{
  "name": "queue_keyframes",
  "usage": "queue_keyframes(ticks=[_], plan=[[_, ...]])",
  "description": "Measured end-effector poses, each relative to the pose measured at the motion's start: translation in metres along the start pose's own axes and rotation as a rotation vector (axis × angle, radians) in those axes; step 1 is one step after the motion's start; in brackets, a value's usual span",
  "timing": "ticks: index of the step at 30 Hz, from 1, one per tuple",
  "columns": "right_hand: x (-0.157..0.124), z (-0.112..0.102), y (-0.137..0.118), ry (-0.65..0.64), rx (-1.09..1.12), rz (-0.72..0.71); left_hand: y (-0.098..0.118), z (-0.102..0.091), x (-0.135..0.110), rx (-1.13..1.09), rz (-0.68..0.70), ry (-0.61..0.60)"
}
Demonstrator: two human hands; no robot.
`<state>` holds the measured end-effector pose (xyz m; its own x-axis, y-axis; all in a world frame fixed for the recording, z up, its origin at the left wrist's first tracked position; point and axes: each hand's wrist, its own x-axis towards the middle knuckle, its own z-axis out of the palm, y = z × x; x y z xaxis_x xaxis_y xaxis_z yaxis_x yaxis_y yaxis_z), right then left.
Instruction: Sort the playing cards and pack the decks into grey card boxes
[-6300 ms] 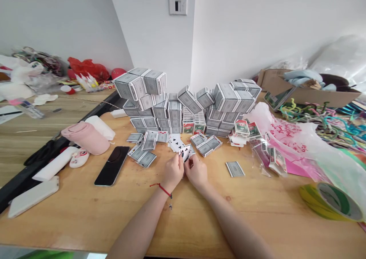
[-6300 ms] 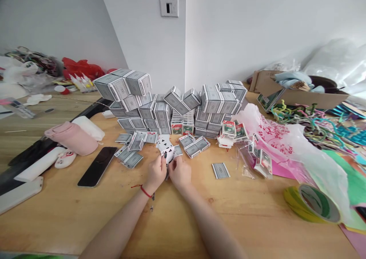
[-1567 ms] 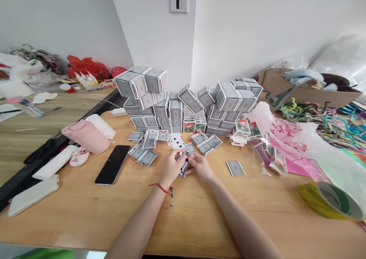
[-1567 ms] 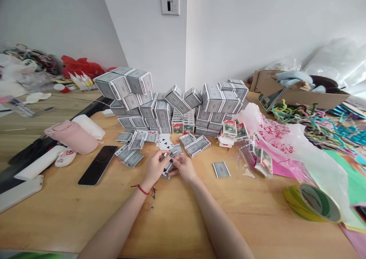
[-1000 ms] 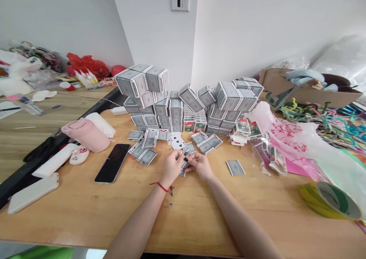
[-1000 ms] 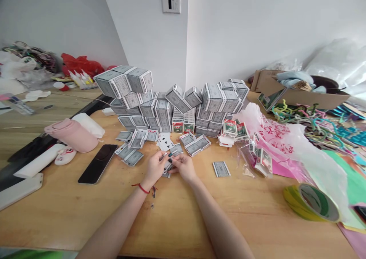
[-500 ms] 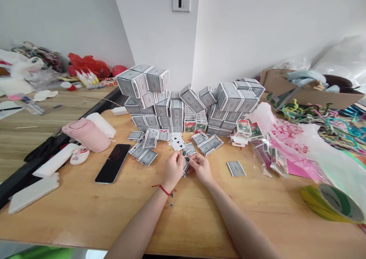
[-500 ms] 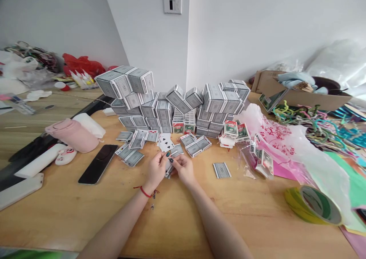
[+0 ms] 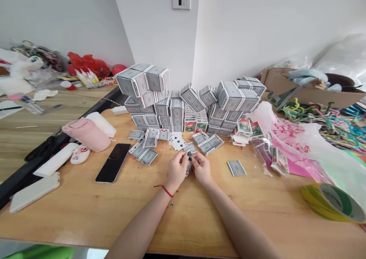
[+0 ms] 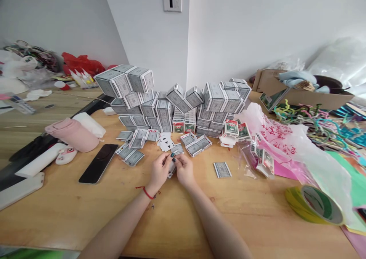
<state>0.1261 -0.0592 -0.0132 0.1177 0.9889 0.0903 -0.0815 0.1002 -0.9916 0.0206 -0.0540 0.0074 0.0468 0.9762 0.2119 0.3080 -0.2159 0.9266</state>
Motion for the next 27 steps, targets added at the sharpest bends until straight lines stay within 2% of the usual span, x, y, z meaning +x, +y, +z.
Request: queue_keyframes(ticks=[5,10,15,21,24,27], plan=[[0.005,-0.004,-0.003,0.1,0.061,0.034,0.001,0.002,0.005,-0.24,-0.087,0.03],[0.012,-0.009,-0.001,0.153,0.179,0.021,-0.008,0.008,0.009,-0.428,-0.222,0.003],[0.014,-0.009,0.002,0.139,0.12,-0.033,-0.02,0.004,0.013,-0.278,-0.25,0.104],[0.017,-0.013,-0.002,0.076,0.104,-0.08,-0.023,-0.005,0.016,-0.115,-0.161,0.062],[0.018,-0.015,0.0,0.077,0.071,-0.047,-0.021,-0.008,0.017,-0.075,-0.109,0.029],[0.018,-0.013,0.004,0.093,0.073,0.02,-0.018,-0.01,0.017,-0.093,-0.087,0.096]])
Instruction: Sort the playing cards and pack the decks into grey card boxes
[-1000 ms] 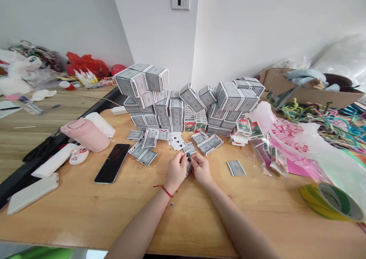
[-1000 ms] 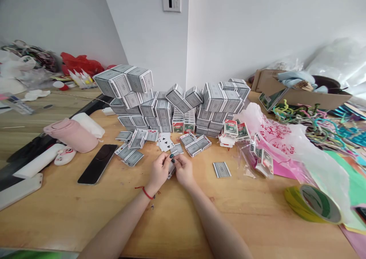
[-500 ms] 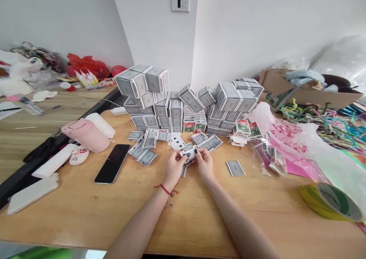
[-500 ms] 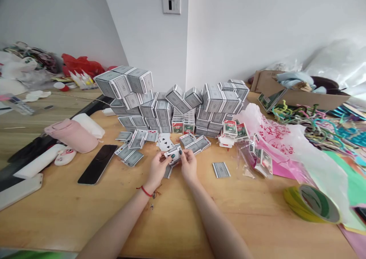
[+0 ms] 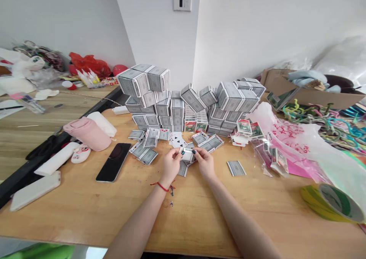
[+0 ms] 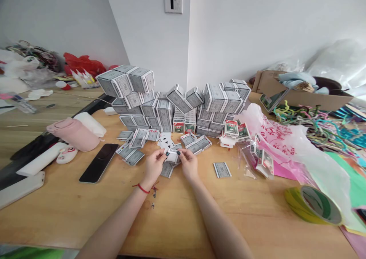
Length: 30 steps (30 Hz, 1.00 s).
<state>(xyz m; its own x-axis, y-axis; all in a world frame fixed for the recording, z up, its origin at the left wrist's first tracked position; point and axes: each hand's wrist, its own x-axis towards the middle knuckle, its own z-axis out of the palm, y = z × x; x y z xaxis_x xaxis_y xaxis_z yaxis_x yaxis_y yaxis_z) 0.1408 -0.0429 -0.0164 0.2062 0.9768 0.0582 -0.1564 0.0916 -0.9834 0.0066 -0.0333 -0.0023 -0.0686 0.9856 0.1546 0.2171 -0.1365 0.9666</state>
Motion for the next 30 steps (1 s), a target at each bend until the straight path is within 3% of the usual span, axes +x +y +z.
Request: queue_keyframes(ticks=[5,12,16,24,30], plan=[[-0.007,0.006,0.001,-0.144,0.019,0.08,0.003,-0.001,0.0,0.05,0.032,0.127],[-0.014,0.01,-0.007,-0.286,0.093,0.119,0.006,-0.001,-0.004,0.115,0.169,-0.039],[-0.015,0.01,-0.009,-0.329,0.144,0.152,0.008,0.0,-0.007,0.055,0.127,-0.073],[-0.013,0.01,-0.011,-0.111,0.179,0.091,0.013,0.003,-0.01,-0.153,-0.01,-0.047],[-0.013,0.012,-0.013,-0.104,0.156,0.081,0.009,0.006,-0.013,-0.126,-0.001,-0.063]])
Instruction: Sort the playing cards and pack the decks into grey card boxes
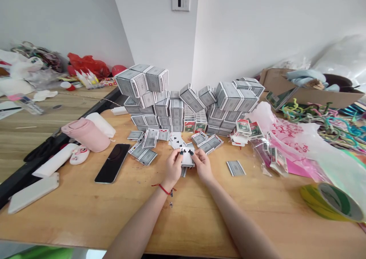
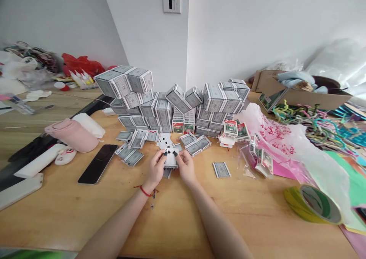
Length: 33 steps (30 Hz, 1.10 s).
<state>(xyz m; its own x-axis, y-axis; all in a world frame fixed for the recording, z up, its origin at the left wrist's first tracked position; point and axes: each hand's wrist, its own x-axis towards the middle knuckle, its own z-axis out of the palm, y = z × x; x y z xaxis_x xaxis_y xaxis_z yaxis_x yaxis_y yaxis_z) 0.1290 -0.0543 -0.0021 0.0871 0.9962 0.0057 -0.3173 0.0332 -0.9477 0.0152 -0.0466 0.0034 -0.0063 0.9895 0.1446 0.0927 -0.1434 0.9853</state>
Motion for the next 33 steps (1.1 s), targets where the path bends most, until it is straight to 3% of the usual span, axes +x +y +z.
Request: queue_keyframes(ticks=[7,24,28,33], plan=[[-0.003,0.005,0.002,-0.08,0.079,0.067,0.0,0.002,-0.003,-0.018,0.057,0.022],[-0.006,0.007,0.003,-0.067,0.067,0.14,0.007,0.001,-0.005,-0.104,-0.051,0.028],[-0.007,0.007,0.004,-0.066,0.058,0.117,0.012,0.001,-0.006,-0.095,-0.013,0.049],[-0.008,0.008,0.005,-0.061,0.115,0.134,0.012,-0.001,-0.008,-0.183,-0.027,-0.021]])
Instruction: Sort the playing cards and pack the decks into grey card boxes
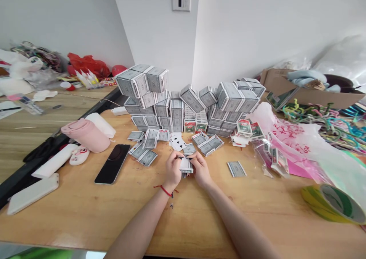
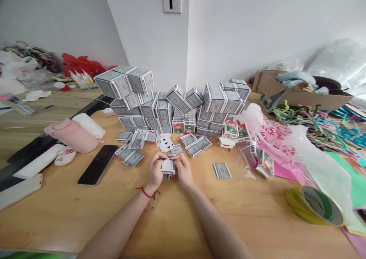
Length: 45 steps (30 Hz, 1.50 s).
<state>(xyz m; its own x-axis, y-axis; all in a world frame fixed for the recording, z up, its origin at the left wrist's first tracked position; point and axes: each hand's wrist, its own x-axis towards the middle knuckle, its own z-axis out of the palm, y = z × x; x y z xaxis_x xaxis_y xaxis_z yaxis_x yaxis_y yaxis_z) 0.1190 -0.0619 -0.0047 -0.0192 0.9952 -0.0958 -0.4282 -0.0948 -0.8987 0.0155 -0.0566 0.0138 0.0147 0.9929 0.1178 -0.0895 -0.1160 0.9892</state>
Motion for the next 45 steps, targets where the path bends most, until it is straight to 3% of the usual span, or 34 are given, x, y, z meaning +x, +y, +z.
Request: queue_keyframes(ticks=[6,9,12,17,20,23,28,32,40,45], plan=[[-0.001,-0.001,-0.004,-0.022,0.112,0.022,0.003,-0.002,0.001,0.139,0.069,0.053],[0.0,-0.001,-0.004,-0.066,0.123,0.087,0.004,-0.002,0.002,0.094,0.019,0.033],[0.001,-0.001,-0.003,-0.056,0.137,0.15,0.003,-0.003,0.003,0.1,0.055,0.027],[0.002,-0.007,-0.003,-0.26,0.219,0.314,0.005,-0.008,0.004,0.18,0.132,0.021],[0.003,-0.012,-0.006,-0.301,0.234,0.348,0.007,-0.008,0.007,0.176,0.141,0.002],[0.004,-0.014,-0.007,-0.252,0.233,0.306,0.006,-0.007,0.01,0.162,0.09,0.0],[0.007,-0.01,-0.002,-0.108,0.173,0.145,-0.001,-0.007,0.018,0.163,-0.045,0.147],[0.009,-0.009,0.006,-0.036,0.023,0.038,-0.007,-0.007,0.017,0.154,-0.071,0.074],[0.01,-0.012,0.009,-0.13,0.026,-0.009,-0.014,-0.001,0.013,0.302,0.016,0.072],[0.009,-0.01,0.01,-0.138,-0.003,-0.008,-0.017,-0.004,0.014,0.265,0.027,0.084]])
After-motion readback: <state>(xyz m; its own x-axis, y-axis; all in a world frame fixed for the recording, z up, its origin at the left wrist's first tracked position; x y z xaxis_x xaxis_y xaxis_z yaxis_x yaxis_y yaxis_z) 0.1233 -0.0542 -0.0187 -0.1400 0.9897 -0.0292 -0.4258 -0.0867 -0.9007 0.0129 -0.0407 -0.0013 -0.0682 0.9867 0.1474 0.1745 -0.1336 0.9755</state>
